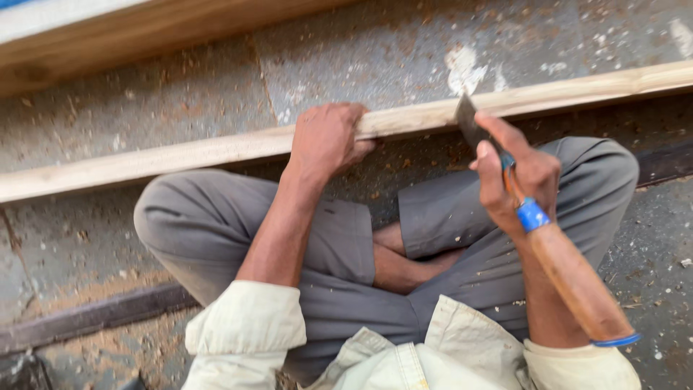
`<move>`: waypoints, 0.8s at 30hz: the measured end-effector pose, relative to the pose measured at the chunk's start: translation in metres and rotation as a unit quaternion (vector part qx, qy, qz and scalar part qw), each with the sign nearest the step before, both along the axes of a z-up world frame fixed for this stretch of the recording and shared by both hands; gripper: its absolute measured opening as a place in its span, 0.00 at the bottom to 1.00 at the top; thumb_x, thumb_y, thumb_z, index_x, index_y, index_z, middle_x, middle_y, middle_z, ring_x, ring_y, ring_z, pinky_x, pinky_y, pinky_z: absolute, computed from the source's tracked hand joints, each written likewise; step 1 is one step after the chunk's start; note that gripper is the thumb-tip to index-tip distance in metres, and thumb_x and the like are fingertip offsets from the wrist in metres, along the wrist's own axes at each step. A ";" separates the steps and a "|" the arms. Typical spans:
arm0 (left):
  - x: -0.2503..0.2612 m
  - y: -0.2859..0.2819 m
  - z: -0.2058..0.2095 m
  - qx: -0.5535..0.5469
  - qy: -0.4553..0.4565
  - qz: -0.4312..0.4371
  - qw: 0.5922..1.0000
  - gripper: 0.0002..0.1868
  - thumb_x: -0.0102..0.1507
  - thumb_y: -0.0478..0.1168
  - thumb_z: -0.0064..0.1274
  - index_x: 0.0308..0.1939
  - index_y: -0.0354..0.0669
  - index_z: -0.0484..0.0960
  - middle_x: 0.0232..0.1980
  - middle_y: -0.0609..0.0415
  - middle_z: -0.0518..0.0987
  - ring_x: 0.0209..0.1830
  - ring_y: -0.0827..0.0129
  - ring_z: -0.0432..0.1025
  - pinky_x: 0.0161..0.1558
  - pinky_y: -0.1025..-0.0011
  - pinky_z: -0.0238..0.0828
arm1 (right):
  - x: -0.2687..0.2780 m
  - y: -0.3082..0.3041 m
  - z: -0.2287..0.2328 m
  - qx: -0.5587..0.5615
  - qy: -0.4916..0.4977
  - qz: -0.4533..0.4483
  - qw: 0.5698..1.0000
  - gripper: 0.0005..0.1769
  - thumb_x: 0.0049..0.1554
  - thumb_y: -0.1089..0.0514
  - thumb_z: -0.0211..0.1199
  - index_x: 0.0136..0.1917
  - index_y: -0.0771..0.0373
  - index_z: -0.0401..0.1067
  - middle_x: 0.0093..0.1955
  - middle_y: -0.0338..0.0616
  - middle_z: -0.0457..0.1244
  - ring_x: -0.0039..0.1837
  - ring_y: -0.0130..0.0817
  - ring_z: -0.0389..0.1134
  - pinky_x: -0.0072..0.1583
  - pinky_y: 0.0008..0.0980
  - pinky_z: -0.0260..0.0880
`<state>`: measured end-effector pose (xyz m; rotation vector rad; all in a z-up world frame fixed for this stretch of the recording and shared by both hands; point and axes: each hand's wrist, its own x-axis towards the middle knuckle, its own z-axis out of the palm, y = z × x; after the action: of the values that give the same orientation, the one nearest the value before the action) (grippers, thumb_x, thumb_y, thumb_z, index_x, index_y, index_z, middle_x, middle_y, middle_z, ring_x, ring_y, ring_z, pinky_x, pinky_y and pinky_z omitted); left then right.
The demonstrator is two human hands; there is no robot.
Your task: The person uses a hand scraper to shave the edge of a long wooden plank while sitting on the floor.
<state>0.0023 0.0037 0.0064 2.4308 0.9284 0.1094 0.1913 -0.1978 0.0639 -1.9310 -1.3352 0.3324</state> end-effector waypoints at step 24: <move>0.004 -0.007 -0.004 0.009 0.092 0.002 0.996 0.30 0.55 0.52 0.67 0.57 0.44 0.79 0.52 0.49 0.83 0.51 0.58 0.77 0.59 0.55 0.68 | 0.016 -0.004 -0.021 0.070 0.219 -0.051 0.972 0.22 0.61 0.62 0.57 0.69 0.65 0.70 0.48 0.47 0.72 0.43 0.27 0.72 0.47 0.26 0.73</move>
<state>0.0065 -0.0029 0.0024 2.4876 1.0142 -0.1072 0.2076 -0.2015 0.0425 -1.6776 -0.9418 0.5610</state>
